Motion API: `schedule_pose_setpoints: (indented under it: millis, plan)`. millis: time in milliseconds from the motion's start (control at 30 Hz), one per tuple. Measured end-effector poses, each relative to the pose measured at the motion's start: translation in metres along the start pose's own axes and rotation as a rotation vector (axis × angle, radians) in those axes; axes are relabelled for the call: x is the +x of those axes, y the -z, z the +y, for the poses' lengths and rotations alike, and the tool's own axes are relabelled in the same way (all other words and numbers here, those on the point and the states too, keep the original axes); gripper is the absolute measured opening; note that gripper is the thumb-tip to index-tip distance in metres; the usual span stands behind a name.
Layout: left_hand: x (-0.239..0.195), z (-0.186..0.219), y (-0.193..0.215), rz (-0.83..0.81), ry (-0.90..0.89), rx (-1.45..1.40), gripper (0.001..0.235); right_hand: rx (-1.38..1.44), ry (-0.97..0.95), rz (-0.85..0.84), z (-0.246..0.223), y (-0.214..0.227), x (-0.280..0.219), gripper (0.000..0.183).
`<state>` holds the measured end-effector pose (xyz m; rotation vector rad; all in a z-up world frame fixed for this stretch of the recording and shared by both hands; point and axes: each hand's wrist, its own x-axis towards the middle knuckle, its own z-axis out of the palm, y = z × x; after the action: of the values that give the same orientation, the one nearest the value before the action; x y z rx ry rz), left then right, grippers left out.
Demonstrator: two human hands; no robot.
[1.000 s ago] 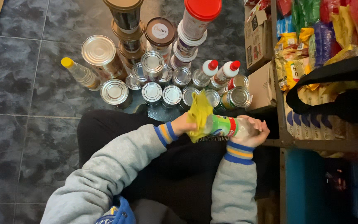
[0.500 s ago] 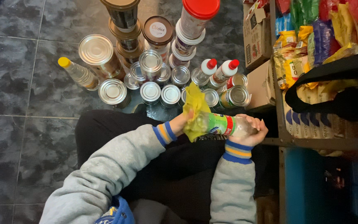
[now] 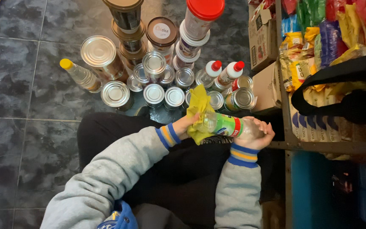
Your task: The person wipes down several glass and plastic bottles with a yellow cloth, holding them one at a time while seated on the floor before placing them back among other canned and bottled goods.
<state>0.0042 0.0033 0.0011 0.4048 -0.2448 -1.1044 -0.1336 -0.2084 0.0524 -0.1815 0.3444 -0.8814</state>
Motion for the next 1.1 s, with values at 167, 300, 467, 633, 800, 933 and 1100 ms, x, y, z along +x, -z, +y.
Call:
schedule_pose_setpoints:
  millis: [167,300,467,633,800,933,1100]
  plan:
    - [-0.005,-0.005,0.004,-0.044,-0.057,0.116,0.069,-0.025,0.001,-0.001,-0.004,0.005,0.001,0.041]
    - [0.013,0.016,0.0,-0.156,-0.119,0.314,0.074,-0.076,-0.049,-0.01,-0.001,0.009,0.005,0.039]
    - [-0.015,0.017,-0.024,0.039,-0.008,0.063,0.059,-0.054,-0.006,0.012,-0.001,0.008,0.004,0.041]
    - [-0.002,0.013,-0.014,-0.075,-0.081,0.186,0.047,-0.021,-0.008,-0.012,-0.007,0.018,0.01,0.04]
    - [-0.014,0.011,-0.021,0.055,-0.05,0.15,0.065,-0.047,-0.079,-0.027,-0.007,0.034,0.019,0.041]
    - [-0.017,0.011,-0.025,0.072,-0.036,0.084,0.055,-0.008,-0.072,-0.056,-0.009,0.019,0.009,0.041]
    - [-0.002,0.005,-0.003,-0.067,-0.126,0.216,0.061,0.005,-0.094,-0.042,-0.01,0.026,0.015,0.041]
